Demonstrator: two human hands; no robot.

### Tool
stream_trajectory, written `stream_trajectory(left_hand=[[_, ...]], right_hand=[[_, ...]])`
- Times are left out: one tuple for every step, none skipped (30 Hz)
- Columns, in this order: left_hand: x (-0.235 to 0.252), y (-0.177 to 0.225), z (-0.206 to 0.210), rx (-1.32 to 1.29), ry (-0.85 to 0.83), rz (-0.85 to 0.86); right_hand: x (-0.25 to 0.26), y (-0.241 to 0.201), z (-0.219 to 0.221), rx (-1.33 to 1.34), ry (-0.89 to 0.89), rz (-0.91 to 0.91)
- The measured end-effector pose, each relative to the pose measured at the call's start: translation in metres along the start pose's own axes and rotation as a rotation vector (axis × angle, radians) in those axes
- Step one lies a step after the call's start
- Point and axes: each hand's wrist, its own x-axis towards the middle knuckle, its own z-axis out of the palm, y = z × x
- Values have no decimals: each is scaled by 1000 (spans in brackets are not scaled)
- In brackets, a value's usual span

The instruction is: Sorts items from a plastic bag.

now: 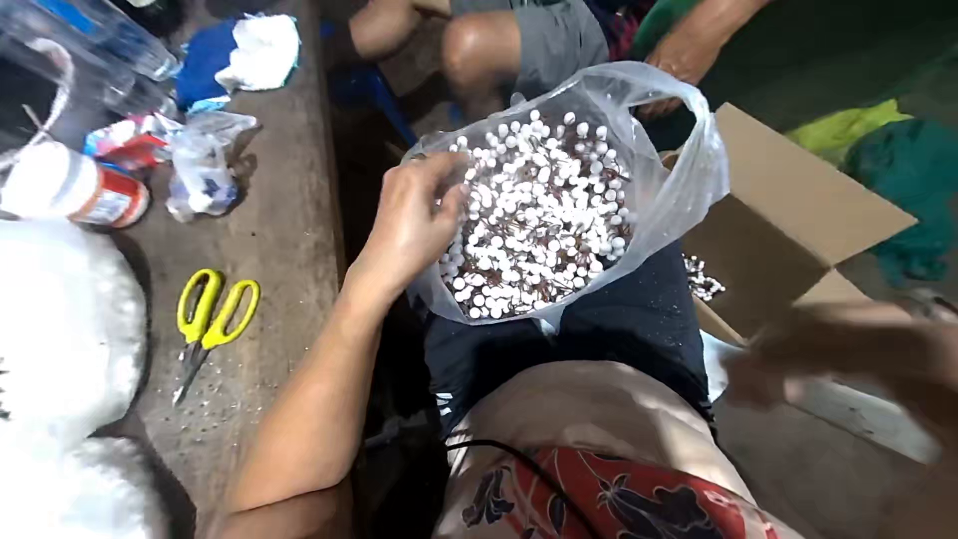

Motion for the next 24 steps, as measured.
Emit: stream_trajectory(left_hand=[[4,2,-2,98,-54,-16],[9,4,-4,200,-131,-69],[14,9,-6,298,-226,-154],[19,12,-7,369,-303,-225],[23,13,-6,406,-345,-254],[27,10,-5,427,-371,-250],[31,6,-2,437,-393,-222],[34,1,2,441,-410,-180],[39,-2,6,450,-434,-142],[44,-5,11,472,-452,-102],[49,-7,16,500,-469,-68],[53,-7,20,526,-502,-56],[55,-8,23,552,-534,-47],[57,-10,26,570,-554,-40],[57,-12,27,574,-555,-36],[56,-14,25,561,-537,-26],[54,-16,22,528,-507,-14],[50,-19,18,480,-468,11],[47,-23,15,417,-432,39],[43,-26,11,326,-398,60],[39,-26,7,217,-355,71],[35,-25,4,102,-299,72],[31,-23,3,2,-233,78],[27,-21,5,-95,-177,77]], right_hand=[[11,16,5,35,81,-10],[14,34,14,71,192,15],[13,53,22,95,311,63],[13,74,29,103,440,102],[14,96,32,87,564,119],[15,118,32,50,678,110],[15,139,30,-18,783,97],[12,160,28,-109,866,105],[6,179,28,-226,909,151],[-3,192,29,-340,889,239],[-11,201,31,-420,817,349],[-17,208,35,-464,732,446],[-21,215,41,-512,658,513],[-23,222,47,-570,599,555],[-25,228,52,-629,565,575],[-25,230,55,-658,549,579],[-25,231,55,-666,540,573],[-26,232,54,-671,536,562],[-27,233,53,-676,533,555],[-27,234,52,-674,534,551],[-27,235,51,-672,536,548],[-26,236,50,-672,543,542],[-26,237,50,-669,548,533],[-27,237,51,-661,552,528]])
